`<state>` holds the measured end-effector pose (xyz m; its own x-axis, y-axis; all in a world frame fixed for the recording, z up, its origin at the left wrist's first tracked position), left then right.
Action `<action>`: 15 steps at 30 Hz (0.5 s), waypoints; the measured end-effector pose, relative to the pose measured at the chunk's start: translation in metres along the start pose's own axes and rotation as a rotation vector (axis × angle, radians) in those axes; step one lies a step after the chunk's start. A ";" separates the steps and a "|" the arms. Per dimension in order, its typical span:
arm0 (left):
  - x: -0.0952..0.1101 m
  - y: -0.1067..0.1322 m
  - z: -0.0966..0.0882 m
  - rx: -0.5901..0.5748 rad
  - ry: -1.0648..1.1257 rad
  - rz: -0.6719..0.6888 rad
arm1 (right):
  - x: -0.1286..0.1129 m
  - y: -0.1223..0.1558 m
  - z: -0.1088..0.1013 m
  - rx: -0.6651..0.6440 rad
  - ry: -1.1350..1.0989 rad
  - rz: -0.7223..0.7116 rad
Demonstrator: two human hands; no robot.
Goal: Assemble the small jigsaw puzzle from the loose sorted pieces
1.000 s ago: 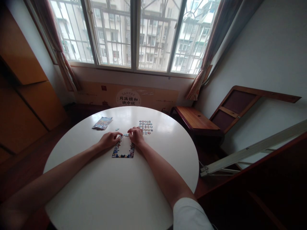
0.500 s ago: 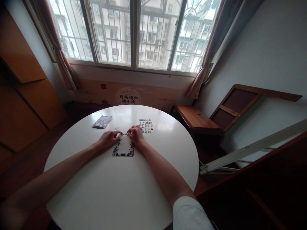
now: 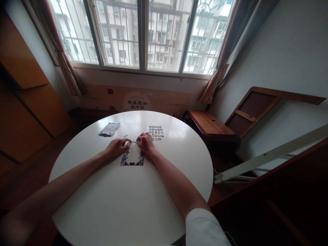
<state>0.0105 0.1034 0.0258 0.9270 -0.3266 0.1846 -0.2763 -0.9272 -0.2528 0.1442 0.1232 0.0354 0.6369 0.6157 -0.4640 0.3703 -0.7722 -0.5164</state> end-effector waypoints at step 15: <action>0.000 0.000 0.001 -0.011 -0.001 0.017 | 0.003 0.001 -0.001 0.064 -0.039 -0.047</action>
Point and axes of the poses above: each hand's wrist, its own y-axis away from the middle knuckle, its own z-axis out of the palm, x = y × z, the point moved 9 cm from there along -y, towards the middle knuckle, and after that the axes turned 5 degrees about -y, right-handed, at the moved point
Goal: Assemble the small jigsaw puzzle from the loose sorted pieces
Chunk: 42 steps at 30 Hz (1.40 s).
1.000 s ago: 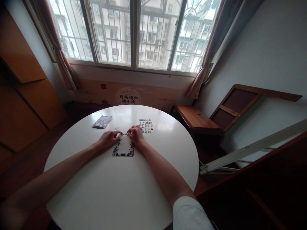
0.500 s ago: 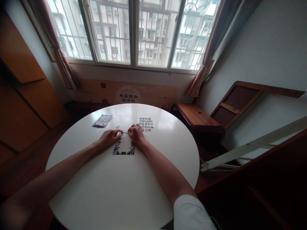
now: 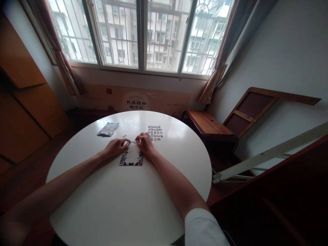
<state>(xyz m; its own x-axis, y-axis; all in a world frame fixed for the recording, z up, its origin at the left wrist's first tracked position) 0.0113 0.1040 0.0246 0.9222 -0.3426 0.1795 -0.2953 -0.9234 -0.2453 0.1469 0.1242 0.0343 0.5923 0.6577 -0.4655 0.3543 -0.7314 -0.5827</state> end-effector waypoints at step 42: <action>-0.006 0.001 -0.021 0.237 -0.054 -0.069 | 0.023 -0.004 -0.014 0.144 -0.229 0.201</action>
Point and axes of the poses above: each hand's wrist, its own y-axis away from the middle knuckle, its own z-axis out of the palm, x = y × z, the point moved 9 cm from there along -y, towards the middle knuckle, and after that the axes turned 5 degrees about -y, right-handed, at the moved point
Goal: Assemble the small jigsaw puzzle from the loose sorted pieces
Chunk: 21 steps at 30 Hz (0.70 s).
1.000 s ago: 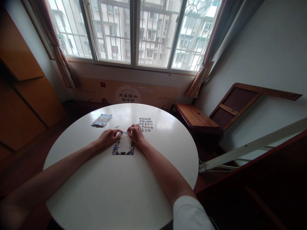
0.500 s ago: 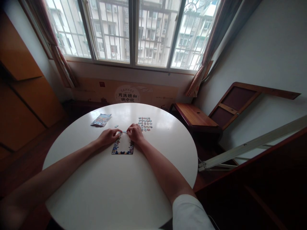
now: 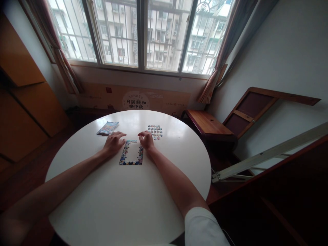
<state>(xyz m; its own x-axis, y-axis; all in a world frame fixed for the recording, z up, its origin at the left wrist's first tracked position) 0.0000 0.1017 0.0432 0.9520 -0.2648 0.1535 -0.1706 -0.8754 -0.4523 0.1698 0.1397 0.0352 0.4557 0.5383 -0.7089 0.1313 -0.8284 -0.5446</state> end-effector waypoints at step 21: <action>-0.008 0.000 0.009 -0.071 -0.074 -0.056 | -0.017 0.006 0.008 -0.083 0.087 -0.118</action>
Point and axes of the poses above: each hand's wrist, its own y-axis away from the middle knuckle, its own z-axis out of the palm, x = y × z, the point moved 9 cm from there along -y, towards the middle knuckle, and after that the axes turned 5 degrees about -y, right-handed, at the moved point
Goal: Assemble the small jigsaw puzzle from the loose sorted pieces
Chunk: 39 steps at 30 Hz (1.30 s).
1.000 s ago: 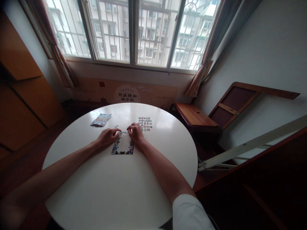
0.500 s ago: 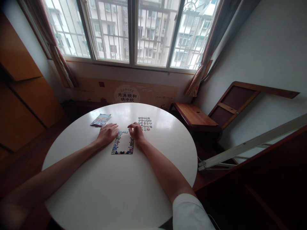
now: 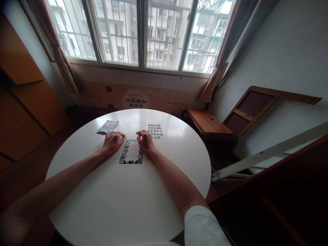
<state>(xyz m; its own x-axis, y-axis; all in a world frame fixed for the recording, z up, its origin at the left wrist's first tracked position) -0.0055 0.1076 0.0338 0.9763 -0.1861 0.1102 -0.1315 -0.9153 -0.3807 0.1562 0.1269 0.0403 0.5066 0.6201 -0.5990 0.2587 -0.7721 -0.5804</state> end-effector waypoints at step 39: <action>-0.021 -0.002 0.003 0.010 0.111 -0.194 | -0.002 0.001 0.002 -0.040 -0.055 -0.016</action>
<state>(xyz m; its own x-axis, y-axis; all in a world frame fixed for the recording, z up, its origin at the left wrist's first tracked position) -0.0256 0.1140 0.0296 0.9583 -0.0456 0.2822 0.0592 -0.9342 -0.3519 0.1534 0.1255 0.0397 0.4567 0.6384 -0.6196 0.2996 -0.7662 -0.5685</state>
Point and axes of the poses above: each hand's wrist, its own y-axis away from the middle knuckle, its own z-axis out of the palm, x = y × z, the point moved 9 cm from there along -y, towards the middle knuckle, and after that the axes turned 5 degrees about -y, right-handed, at the moved point
